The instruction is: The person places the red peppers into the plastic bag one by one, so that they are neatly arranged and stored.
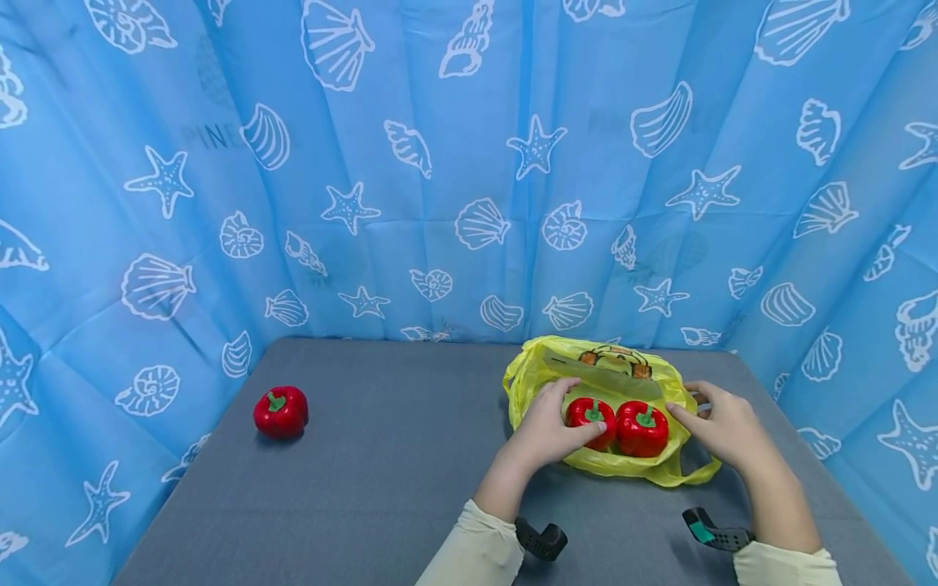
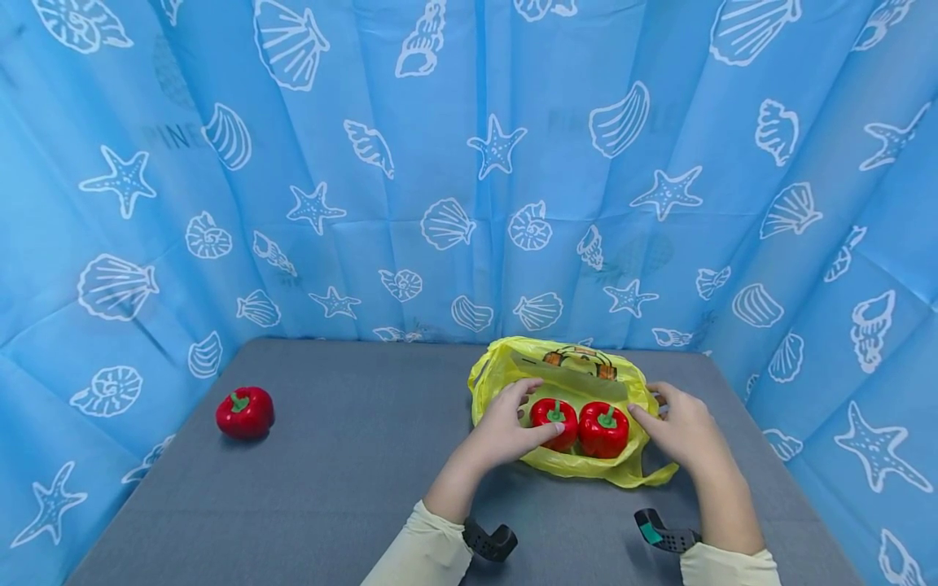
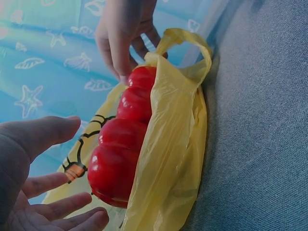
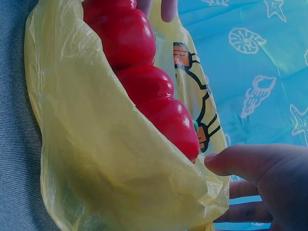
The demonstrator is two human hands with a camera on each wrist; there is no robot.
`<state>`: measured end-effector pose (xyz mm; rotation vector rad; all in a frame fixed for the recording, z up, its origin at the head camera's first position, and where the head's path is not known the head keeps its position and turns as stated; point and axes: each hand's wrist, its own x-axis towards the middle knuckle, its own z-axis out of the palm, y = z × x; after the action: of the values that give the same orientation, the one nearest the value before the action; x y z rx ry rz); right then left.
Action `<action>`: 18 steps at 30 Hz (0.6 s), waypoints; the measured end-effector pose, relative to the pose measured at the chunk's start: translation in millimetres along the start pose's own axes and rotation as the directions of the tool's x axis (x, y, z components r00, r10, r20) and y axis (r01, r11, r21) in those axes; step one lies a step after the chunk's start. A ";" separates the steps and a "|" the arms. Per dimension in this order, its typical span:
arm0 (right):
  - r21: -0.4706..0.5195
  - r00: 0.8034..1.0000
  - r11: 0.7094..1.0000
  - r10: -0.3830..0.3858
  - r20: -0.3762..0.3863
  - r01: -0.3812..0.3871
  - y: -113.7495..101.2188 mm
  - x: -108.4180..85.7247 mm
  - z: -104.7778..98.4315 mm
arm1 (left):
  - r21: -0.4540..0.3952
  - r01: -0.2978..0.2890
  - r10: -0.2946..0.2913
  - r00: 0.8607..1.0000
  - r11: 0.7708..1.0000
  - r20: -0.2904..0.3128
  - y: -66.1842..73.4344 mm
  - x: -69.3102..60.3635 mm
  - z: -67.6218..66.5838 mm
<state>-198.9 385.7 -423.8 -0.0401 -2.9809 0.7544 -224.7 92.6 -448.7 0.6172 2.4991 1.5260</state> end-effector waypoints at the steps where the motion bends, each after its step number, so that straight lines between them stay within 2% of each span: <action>1: 0.001 1.000 1.000 0.000 0.001 0.000 -0.2 0.0 -0.1 | -0.001 0.000 0.000 1.000 1.000 0.000 -0.1 -0.1 0.0; 11: 0.004 1.000 1.000 -0.015 -0.006 0.015 0.1 -0.1 -0.1 | -0.011 0.001 -0.001 1.000 1.000 -0.009 3.7 -1.8 -2.5; 18: -0.002 1.000 1.000 -0.014 -0.004 0.014 0.1 0.8 -1.4 | -0.029 -0.013 0.012 1.000 0.999 -0.023 9.2 -2.4 -9.1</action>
<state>-199.7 386.5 -422.6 -0.0207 -2.9750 0.7496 -223.1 87.9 -436.5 0.6156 2.4897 1.5799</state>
